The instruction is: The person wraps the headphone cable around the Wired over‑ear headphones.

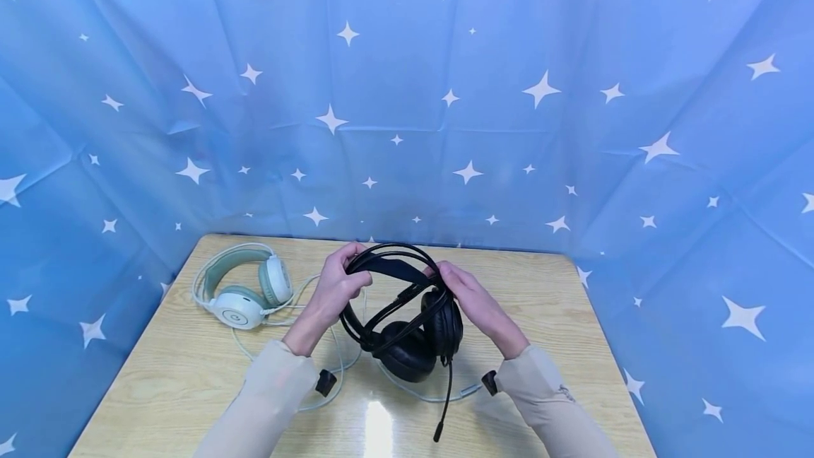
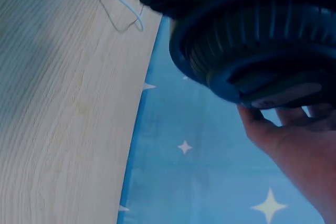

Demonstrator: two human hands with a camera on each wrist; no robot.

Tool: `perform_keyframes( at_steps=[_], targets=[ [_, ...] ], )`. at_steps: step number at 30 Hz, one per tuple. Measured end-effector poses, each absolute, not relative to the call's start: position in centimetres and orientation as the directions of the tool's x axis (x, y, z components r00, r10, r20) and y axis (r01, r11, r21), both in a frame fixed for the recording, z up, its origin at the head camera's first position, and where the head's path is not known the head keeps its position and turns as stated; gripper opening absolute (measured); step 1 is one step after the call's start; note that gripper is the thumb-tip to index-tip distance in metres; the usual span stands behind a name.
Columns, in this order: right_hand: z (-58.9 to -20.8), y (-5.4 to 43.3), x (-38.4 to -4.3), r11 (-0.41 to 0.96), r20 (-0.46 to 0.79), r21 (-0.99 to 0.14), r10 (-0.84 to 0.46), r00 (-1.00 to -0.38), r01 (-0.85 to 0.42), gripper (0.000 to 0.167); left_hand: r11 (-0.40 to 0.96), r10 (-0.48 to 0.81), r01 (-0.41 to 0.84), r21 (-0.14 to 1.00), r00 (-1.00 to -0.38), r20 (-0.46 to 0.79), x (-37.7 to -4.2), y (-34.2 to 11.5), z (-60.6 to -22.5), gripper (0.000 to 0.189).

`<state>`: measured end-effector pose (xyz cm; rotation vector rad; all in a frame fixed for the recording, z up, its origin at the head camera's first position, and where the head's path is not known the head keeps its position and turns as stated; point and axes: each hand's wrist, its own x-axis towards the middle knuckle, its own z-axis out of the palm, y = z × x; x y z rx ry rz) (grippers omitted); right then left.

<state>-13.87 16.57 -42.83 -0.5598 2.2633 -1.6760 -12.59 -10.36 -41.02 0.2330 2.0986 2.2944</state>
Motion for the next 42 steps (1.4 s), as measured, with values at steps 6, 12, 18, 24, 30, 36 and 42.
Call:
perform_keyframes(
  at_steps=[6, 12, 18, 24, 30, 36, 42],
  targets=[
    [-42.9, 16.7, -13.9, 0.303, -0.015, -0.942, -0.466, -0.884, -0.144, 0.063, 0.028, 0.11, 0.098, 0.995, -0.989, 0.095, -12.9, -10.2, -41.0, 0.029],
    [-43.5, 16.9, -13.7, 0.242, -0.002, -0.958, -0.539, -0.842, -0.152, 0.052, 0.02, 0.12, 0.063, 0.998, -0.991, 0.06, -13.5, -10.1, -40.9, 0.031],
    [-44.2, 16.9, -13.5, 0.195, 0.051, -0.963, -0.546, -0.836, -0.186, 0.034, -0.032, 0.154, 0.002, 0.999, -0.988, 0.007, -14.7, -9.9, -40.8, 0.024],
    [-44.8, 16.6, -13.4, 0.25, 0.091, -0.942, -0.447, -0.89, -0.222, 0.042, 0.04, 0.217, -0.029, 0.999, -0.975, -0.037, -16.1, -9.7, -40.9, 0.025],
    [-45.4, 16.4, -13.2, 0.271, 0.061, -0.948, -0.353, -0.934, -0.165, 0.047, 0.154, 0.276, -0.068, 0.986, -0.955, -0.109, -17.2, -9.6, -41.5, 0.054],
    [-46.2, 17.2, -13.3, 0.199, 0.007, -0.978, -0.263, -0.965, -0.062, 0.054, 0.232, 0.359, -0.039, 0.972, -0.925, -0.122, -16.9, -9.9, -42.0, 0.075],
    [-46.8, 18.9, -13.8, 0.019, -0.026, -1.0, -0.14, -0.99, 0.024, 0.058, 0.143, 0.321, -0.061, 0.988, -0.941, -0.104, -16.0, -10.0, -43.6, 0.066]
  ],
)
